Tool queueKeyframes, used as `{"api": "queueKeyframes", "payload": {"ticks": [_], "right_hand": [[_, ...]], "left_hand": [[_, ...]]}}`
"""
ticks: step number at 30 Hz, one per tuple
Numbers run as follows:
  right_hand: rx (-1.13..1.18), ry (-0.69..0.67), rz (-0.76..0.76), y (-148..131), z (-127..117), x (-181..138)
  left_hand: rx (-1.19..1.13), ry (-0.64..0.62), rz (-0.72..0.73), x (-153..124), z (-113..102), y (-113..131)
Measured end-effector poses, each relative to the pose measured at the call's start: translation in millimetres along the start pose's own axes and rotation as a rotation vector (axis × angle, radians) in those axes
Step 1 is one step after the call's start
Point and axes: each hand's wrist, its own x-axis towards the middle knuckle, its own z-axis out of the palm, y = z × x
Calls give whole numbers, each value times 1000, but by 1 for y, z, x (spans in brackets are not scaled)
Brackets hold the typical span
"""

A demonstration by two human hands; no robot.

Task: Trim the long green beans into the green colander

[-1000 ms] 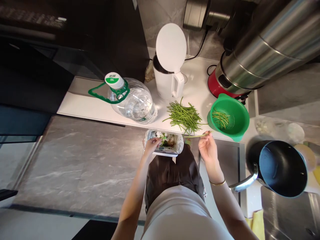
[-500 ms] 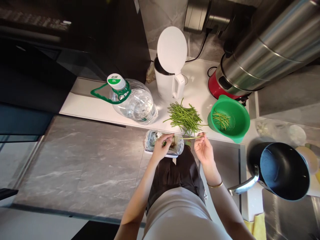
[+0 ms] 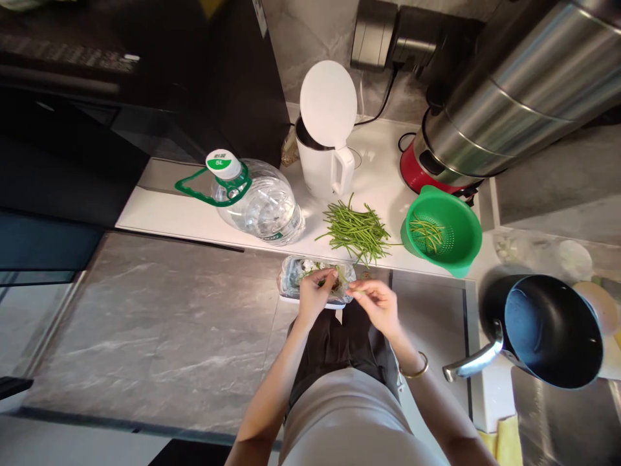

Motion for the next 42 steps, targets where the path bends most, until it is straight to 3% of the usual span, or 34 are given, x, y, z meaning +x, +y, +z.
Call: {"api": "queueKeyframes", "payload": {"ticks": [3, 11, 17, 21, 25, 28, 31, 34, 36, 39, 42], "right_hand": [[-220, -100, -119, 13, 8, -4], [-169, 221, -61, 46, -7, 18], [-396, 166, -38, 55, -23, 20], [-363, 121, 53, 62, -24, 14], [-269, -29, 182, 62, -24, 10], [-186, -124, 294, 58, -26, 8], [-67, -84, 357, 53, -32, 8], [128, 72, 373, 48, -39, 12], [292, 171, 386, 43, -42, 16], [469, 247, 372, 31, -43, 22], [542, 288, 312, 16, -46, 28]], "left_hand": [[28, -31, -16, -4, 1, 0], [146, -257, 139, -20, -14, 13], [74, -291, 130, -26, -21, 31], [-53, -214, 57, -23, -26, 36], [-238, -89, -46, -16, -35, 32], [-334, 53, -64, -8, -45, 21], [-360, 170, -72, 1, -55, 0], [-235, 133, -94, 10, -60, -30], [0, -16, -146, 15, -57, -52], [399, -242, -225, 16, -43, -79], [655, -316, -260, 11, -21, -91]]}}
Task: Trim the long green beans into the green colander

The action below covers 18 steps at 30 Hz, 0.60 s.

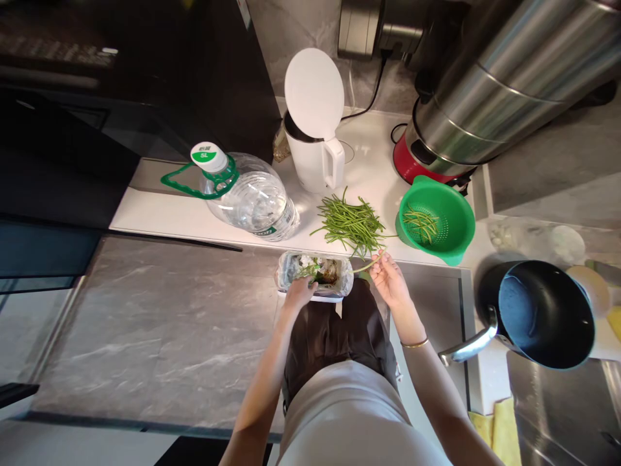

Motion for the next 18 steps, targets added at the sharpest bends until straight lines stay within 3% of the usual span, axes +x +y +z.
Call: {"api": "queueKeyframes", "payload": {"ticks": [3, 6, 9, 12, 18], "right_hand": [[47, 40, -90, -25, -6, 7], [95, 167, -243, -55, -26, 21], [-67, 331, -330, -70, -44, 32], [-385, 274, -302, -55, -37, 35], [-781, 76, -216, 25, 18, 66]], "left_hand": [[175, 23, -36, -2, 17, 11], [279, 37, -7, -4, 25, 20], [337, 32, 32, -4, 27, 27], [355, 30, 57, -3, 25, 35], [162, 87, 157, 1, 23, 53]]}}
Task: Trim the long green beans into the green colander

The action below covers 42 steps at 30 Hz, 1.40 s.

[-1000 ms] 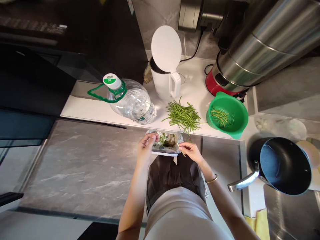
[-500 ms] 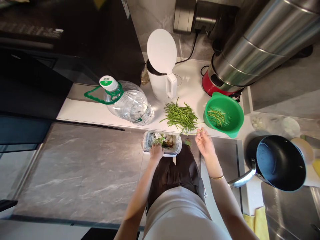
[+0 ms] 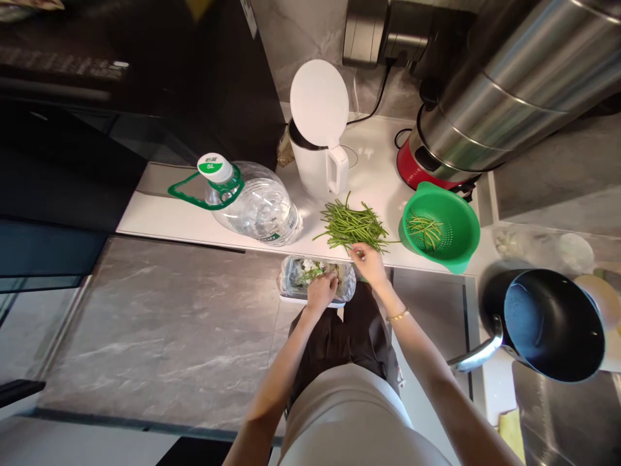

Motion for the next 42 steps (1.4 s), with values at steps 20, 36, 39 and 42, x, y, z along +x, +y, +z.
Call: {"api": "queueKeyframes", "payload": {"ticks": [20, 36, 39, 42], "right_hand": [[-60, -207, 192, 14, -29, -50], [-645, -215, -561, -34, -25, -63], [-678, -270, -616, -35, -25, -65], [-550, -329, -564, -34, -27, -70]], "left_hand": [[-1352, 120, -168, 44, -17, 29], [-477, 258, 342, -17, -67, 45], [-476, 175, 329, -23, -74, 42], [-640, -11, 326, -26, -81, 35]]}}
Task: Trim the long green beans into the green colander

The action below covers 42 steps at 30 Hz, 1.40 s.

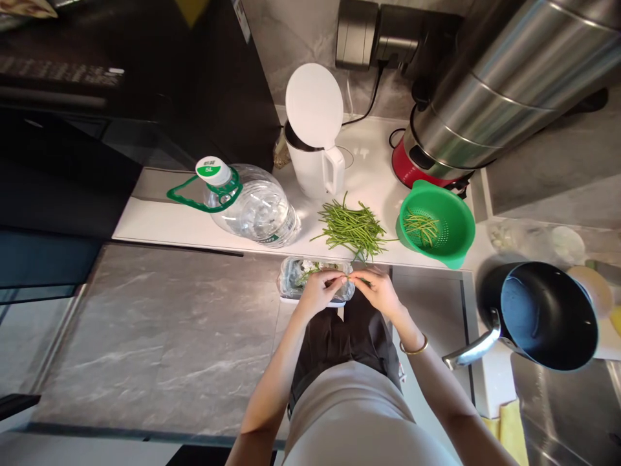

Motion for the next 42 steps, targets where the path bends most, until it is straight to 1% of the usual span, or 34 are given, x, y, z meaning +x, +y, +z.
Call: {"api": "queueKeyframes", "payload": {"ticks": [4, 7, 9, 11, 15, 17, 20, 24, 26, 28, 30, 32, 34, 35, 38, 40, 42], "right_hand": [[239, -62, 112, -3, 0, -7], [377, -90, 164, -5, 0, -8], [455, -104, 194, -5, -1, -7], [501, -117, 219, -4, -3, -5], [457, -146, 247, -7, -9, -2], [440, -195, 249, -10, -11, -1], [493, -285, 239, -14, -11, -2], [565, -343, 241, -15, -7, -5], [599, -335, 260, -13, -4, -5], [604, -290, 289, -11, -2, -5], [552, -212, 312, -9, -1, -4], [451, -142, 298, -7, 0, -4], [373, -110, 272, -6, 3, -4], [376, -94, 277, -5, 5, -5], [524, -7, 367, -6, 14, -5], [609, 78, 420, -7, 21, -4], [613, 170, 438, -9, 25, -2]], "left_hand": [[-341, -188, -139, -5, -8, -7], [-527, -265, -228, -7, -10, -12], [-584, -275, -249, -8, -9, -13], [-609, -257, -247, -9, -9, -12], [-655, -183, -258, -10, -8, -10], [-700, -188, -277, -11, -8, -11], [-730, -222, -295, -11, -7, -12], [-638, -213, -275, -10, -9, -8], [-587, -208, -267, -10, -9, -6], [-510, -179, -260, -10, -8, -5], [-409, -85, -252, -11, -7, -4], [-305, 49, -227, -11, -6, -3], [-203, 151, -177, -11, -7, -1], [-146, 181, -146, -11, -7, 0], [66, 186, -75, -10, -5, 4], [204, 149, -49, -10, 0, 7], [318, 106, -35, -12, 8, 8]]}}
